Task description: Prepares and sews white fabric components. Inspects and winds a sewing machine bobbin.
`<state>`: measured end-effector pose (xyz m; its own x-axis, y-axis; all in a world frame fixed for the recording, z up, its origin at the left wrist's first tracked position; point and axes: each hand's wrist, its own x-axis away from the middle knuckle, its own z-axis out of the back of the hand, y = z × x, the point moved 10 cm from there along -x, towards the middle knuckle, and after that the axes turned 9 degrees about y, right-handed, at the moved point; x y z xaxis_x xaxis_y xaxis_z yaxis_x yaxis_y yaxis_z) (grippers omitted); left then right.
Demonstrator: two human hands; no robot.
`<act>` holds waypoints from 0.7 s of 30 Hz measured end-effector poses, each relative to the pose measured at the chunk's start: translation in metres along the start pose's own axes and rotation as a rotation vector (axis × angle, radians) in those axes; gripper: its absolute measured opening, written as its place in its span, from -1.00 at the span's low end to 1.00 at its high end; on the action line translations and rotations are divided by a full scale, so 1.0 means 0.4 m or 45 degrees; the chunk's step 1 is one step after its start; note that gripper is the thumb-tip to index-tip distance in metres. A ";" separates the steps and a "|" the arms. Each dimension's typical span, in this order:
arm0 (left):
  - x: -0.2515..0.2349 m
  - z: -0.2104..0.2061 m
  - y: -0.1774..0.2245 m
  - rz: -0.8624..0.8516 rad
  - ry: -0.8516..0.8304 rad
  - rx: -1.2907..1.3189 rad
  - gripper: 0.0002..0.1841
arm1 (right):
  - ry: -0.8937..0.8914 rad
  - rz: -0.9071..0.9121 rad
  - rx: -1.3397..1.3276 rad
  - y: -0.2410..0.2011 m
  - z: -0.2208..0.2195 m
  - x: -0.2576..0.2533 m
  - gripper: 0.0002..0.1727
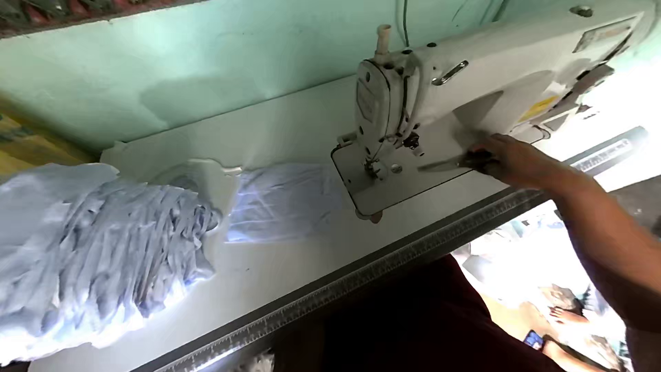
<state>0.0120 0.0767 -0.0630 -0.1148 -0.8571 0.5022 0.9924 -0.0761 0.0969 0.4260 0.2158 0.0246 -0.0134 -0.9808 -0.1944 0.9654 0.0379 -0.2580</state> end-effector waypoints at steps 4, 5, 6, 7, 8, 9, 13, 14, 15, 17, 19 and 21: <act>-0.009 -0.049 -0.038 0.023 0.136 0.088 -0.52 | -0.251 -0.215 0.142 0.024 -0.006 0.007 -0.56; -0.006 -0.062 -0.048 -0.018 0.072 0.038 -0.48 | -0.283 -0.200 0.175 0.018 -0.006 0.012 -0.64; -0.003 -0.077 -0.061 -0.053 0.054 -0.048 -0.46 | -0.309 -0.173 0.199 0.005 -0.002 0.023 -0.70; 0.002 -0.083 -0.080 -0.112 0.304 -0.073 -0.49 | -0.296 -0.137 0.229 -0.011 0.009 0.035 -0.73; 0.019 -0.077 -0.106 -0.235 0.889 0.061 -0.57 | -0.258 -0.100 0.273 -0.025 0.022 0.050 -0.74; 0.039 -0.061 -0.118 -0.330 0.938 0.182 -0.62 | -0.208 -0.071 0.311 -0.040 0.034 0.068 -0.74; 0.124 0.047 -0.122 -0.448 1.019 0.386 -0.40 | -0.104 -0.027 0.309 -0.117 0.043 0.155 -0.69; 0.127 0.051 -0.120 -0.427 1.000 0.335 -0.32 | -0.089 0.010 0.260 -0.152 0.044 0.170 -0.65; 0.109 0.025 -0.126 -0.382 0.913 0.290 -0.32 | -0.076 0.050 0.219 -0.193 0.044 0.181 -0.60; 0.033 -0.097 -0.159 -0.237 0.642 0.219 -0.46 | -0.045 0.154 0.231 -0.284 0.034 0.190 -0.46; -0.011 -0.167 -0.181 -0.167 0.508 0.212 -0.53 | 0.010 0.241 0.313 -0.373 0.018 0.183 -0.42; -0.025 -0.183 -0.193 -0.122 0.551 0.323 -0.58 | 0.031 0.224 0.389 -0.437 0.002 0.158 -0.48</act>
<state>-0.0600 0.0540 -0.1384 -0.1223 -0.9889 0.0842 0.9299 -0.0845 0.3580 0.2568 0.1471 0.0582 0.1577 -0.9593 -0.2343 0.9867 0.1436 0.0762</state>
